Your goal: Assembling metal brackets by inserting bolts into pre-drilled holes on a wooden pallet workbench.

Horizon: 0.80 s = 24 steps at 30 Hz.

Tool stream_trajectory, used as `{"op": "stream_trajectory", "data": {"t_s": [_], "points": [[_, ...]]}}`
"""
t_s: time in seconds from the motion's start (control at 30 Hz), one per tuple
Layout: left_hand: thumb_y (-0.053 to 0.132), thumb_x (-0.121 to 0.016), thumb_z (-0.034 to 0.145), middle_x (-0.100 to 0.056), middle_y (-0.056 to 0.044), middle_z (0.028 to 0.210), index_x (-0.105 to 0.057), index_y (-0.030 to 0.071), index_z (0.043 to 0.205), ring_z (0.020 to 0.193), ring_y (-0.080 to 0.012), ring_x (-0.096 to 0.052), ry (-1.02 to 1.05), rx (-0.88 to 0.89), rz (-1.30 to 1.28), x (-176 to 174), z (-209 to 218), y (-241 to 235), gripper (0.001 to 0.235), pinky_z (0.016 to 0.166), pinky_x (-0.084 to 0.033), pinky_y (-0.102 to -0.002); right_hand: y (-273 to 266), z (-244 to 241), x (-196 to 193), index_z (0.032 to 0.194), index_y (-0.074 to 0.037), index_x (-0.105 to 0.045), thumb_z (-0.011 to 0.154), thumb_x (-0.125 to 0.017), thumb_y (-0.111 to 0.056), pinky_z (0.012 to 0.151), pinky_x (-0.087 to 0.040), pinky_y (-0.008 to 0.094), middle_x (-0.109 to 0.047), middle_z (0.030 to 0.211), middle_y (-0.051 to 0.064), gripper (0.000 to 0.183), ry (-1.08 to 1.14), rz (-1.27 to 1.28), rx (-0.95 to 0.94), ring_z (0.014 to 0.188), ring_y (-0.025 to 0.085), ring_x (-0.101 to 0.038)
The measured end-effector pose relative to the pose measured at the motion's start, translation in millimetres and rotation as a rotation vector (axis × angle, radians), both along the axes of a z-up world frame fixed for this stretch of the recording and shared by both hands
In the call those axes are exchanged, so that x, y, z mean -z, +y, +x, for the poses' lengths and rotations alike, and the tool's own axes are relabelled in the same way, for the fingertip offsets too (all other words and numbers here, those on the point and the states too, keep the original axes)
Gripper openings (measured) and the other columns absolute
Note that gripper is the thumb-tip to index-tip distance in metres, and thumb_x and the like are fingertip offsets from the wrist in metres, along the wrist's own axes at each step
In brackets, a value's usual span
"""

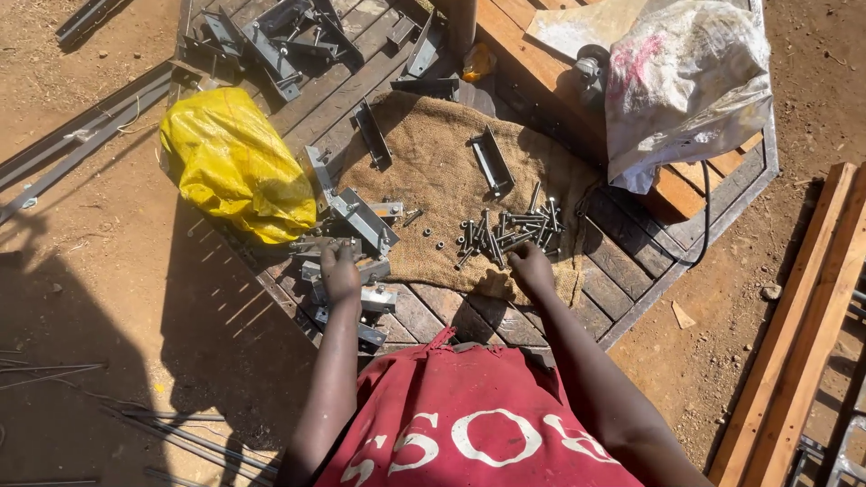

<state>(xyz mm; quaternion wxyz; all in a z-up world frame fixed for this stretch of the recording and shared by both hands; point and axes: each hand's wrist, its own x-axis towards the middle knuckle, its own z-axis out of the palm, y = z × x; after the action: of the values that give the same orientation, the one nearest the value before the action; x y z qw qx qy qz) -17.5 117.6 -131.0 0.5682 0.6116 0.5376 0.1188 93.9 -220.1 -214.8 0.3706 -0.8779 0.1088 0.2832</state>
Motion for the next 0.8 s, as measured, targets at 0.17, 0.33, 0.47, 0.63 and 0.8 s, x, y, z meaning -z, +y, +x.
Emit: {"op": "stream_trajectory", "data": {"t_s": [0.17, 0.33, 0.47, 0.63, 0.8], "points": [[0.021, -0.056, 0.102, -0.063, -0.001, 0.086, -0.058, 0.012, 0.101, 0.074, -0.0079, -0.057, -0.1, 0.008, -0.207, -49.6, -20.9, -50.4, 0.009, 0.063, -0.042, -0.019, 28.2, 14.4, 33.7, 0.119, -0.012, -0.07, 0.095, -0.064, -0.041, 0.09, -0.057, 0.055, -0.074, 0.11, 0.018, 0.038, -0.021, -0.298, -0.287, 0.105, 0.042, -0.072], [0.025, -0.055, 0.103, -0.065, -0.004, 0.089, -0.063, 0.008, 0.105, 0.076, -0.0106, -0.063, -0.054, 0.066, -0.235, -5.7, -15.7, -69.0, 0.019, 0.065, -0.047, -0.019, 38.1, 24.3, 52.6, 0.115, -0.008, -0.069, 0.093, -0.066, -0.045, 0.093, -0.058, 0.057, -0.073, 0.11, 0.017, 0.043, 0.029, -0.365, -0.388, 0.108, 0.043, -0.072], [0.022, -0.054, 0.102, -0.067, -0.002, 0.08, -0.066, 0.012, 0.1, 0.067, -0.0093, -0.066, -0.048, 0.113, -0.272, 16.1, 3.9, -74.9, 0.016, 0.058, -0.048, -0.018, 54.1, 44.5, -10.8, 0.119, 0.001, -0.066, 0.098, -0.053, -0.037, 0.098, -0.053, 0.059, -0.069, 0.113, 0.027, 0.045, -0.041, -0.183, -0.429, 0.113, 0.048, -0.067], [0.018, -0.055, 0.101, -0.067, -0.003, 0.075, -0.066, 0.012, 0.097, 0.062, -0.0099, -0.065, -0.049, 0.223, -0.312, 11.7, 58.3, -83.8, 0.013, 0.053, -0.046, -0.017, 70.2, 116.3, -62.7, 0.129, 0.005, -0.044, 0.101, -0.045, -0.02, 0.098, -0.044, 0.07, -0.06, 0.119, 0.044, 0.038, -0.104, 0.065, -0.104, 0.12, 0.06, -0.056], [0.018, -0.057, 0.101, -0.071, -0.004, 0.077, -0.067, 0.012, 0.099, 0.065, -0.0107, -0.068, -0.131, 0.29, -0.261, 5.9, 114.2, -78.0, 0.012, 0.058, -0.049, -0.019, 75.6, 178.5, -65.2, 0.131, -0.016, -0.054, 0.095, -0.065, -0.05, 0.097, -0.053, 0.06, -0.069, 0.119, 0.024, 0.051, -0.021, -0.243, -0.143, 0.119, 0.046, -0.065]]}}
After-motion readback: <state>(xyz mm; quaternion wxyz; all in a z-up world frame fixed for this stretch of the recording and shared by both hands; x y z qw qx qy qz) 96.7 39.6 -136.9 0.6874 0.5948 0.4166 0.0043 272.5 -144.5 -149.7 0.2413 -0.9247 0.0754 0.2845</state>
